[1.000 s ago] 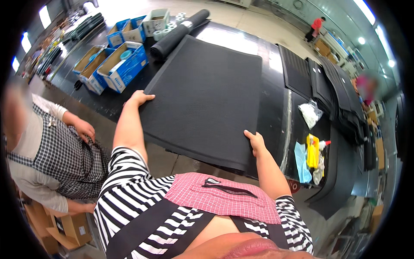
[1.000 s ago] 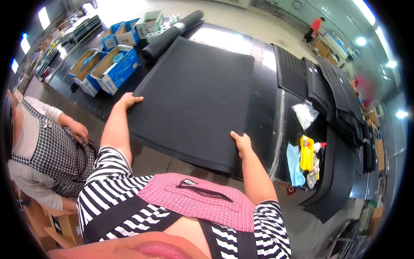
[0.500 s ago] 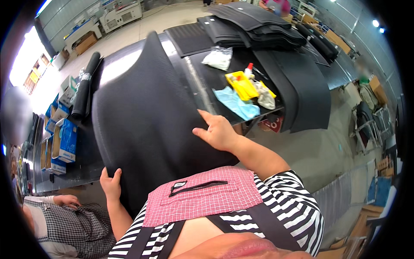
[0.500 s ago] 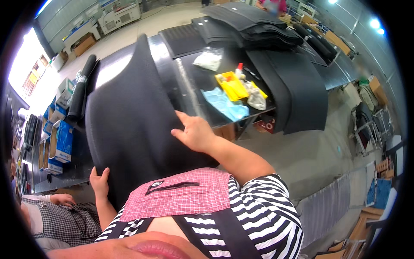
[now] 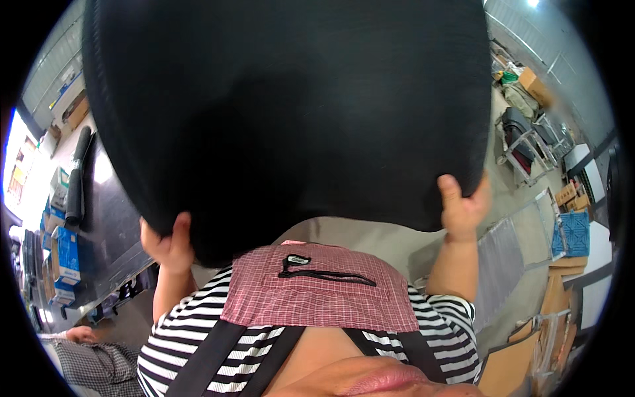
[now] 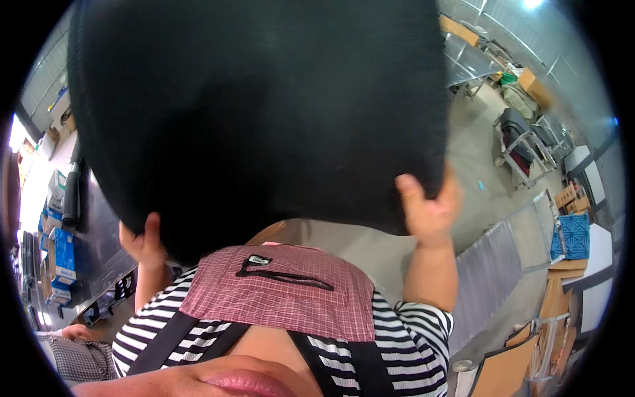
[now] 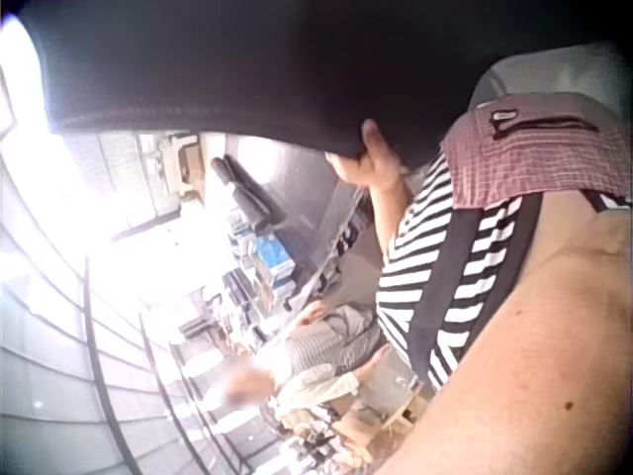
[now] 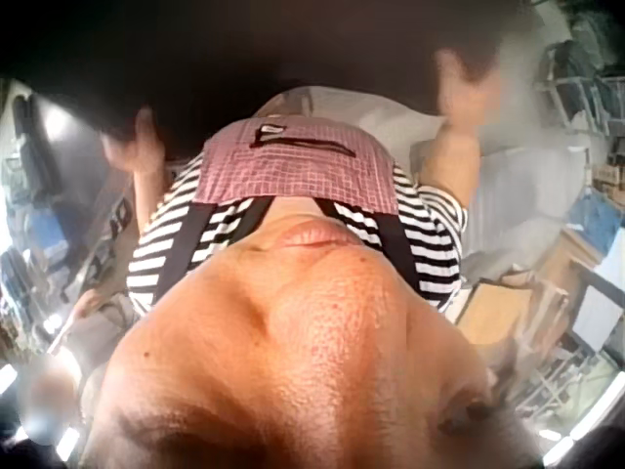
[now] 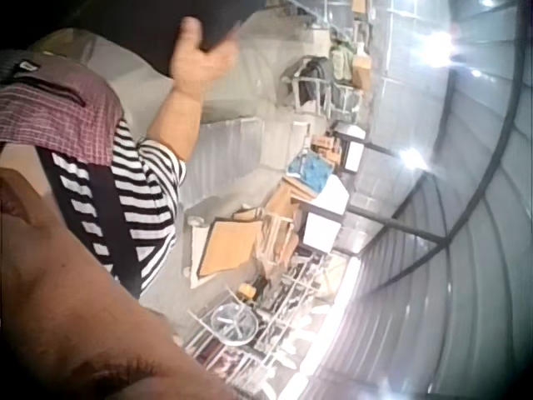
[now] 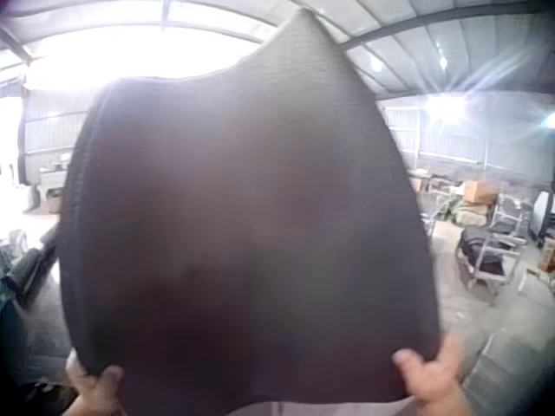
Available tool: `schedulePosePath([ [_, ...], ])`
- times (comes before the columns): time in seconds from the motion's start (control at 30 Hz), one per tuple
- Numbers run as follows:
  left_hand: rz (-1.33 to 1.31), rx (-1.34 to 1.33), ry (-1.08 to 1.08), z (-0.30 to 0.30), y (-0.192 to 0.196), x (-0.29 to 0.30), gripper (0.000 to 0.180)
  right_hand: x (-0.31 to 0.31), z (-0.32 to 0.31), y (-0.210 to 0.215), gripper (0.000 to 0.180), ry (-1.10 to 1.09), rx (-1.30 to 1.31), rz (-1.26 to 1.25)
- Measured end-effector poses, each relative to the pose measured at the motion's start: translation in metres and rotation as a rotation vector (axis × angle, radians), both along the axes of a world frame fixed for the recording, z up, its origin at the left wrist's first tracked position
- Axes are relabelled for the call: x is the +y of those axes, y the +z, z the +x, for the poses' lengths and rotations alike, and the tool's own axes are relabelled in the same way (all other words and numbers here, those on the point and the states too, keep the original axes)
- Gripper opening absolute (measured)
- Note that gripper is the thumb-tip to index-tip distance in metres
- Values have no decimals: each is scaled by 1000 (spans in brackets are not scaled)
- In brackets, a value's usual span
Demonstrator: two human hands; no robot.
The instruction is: The person handles a large black carpet mat, unfolding it to reveal a 'Welcome' design and then folding it back. They then apply glue from a white bottle to the mat's surface and use a small yellow roller to press down small white rectangular labels. The person repeats this gluing and rolling process for several labels on the mat.
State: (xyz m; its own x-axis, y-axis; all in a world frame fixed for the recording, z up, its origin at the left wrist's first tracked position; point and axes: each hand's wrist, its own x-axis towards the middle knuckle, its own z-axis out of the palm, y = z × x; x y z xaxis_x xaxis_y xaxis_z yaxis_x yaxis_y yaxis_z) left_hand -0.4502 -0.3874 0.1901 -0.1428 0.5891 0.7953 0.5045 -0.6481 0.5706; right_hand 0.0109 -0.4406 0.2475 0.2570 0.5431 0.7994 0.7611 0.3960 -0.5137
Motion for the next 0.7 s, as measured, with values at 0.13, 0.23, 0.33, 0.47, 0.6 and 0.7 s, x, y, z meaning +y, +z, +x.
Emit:
schedulePosePath([
  [0.13,-89,-413,-431,132,14,77,26,6,126,32,54,-105,132,86],
  [0.23,-235,-539,-728,210,1,122,34,25,210,50,52,-111,94,67],
  [0.33,-266,-504,-779,293,-25,173,34,57,292,61,52,-211,-35,-123],
  [0.47,-191,-434,-762,400,-80,252,40,141,384,70,58,-356,-276,-356],
  [0.6,-772,-474,-508,498,-159,321,47,288,440,24,61,-354,-390,-685],
  [0.7,-940,-438,-404,533,-208,342,47,388,406,-37,58,-610,-608,-1030],
])
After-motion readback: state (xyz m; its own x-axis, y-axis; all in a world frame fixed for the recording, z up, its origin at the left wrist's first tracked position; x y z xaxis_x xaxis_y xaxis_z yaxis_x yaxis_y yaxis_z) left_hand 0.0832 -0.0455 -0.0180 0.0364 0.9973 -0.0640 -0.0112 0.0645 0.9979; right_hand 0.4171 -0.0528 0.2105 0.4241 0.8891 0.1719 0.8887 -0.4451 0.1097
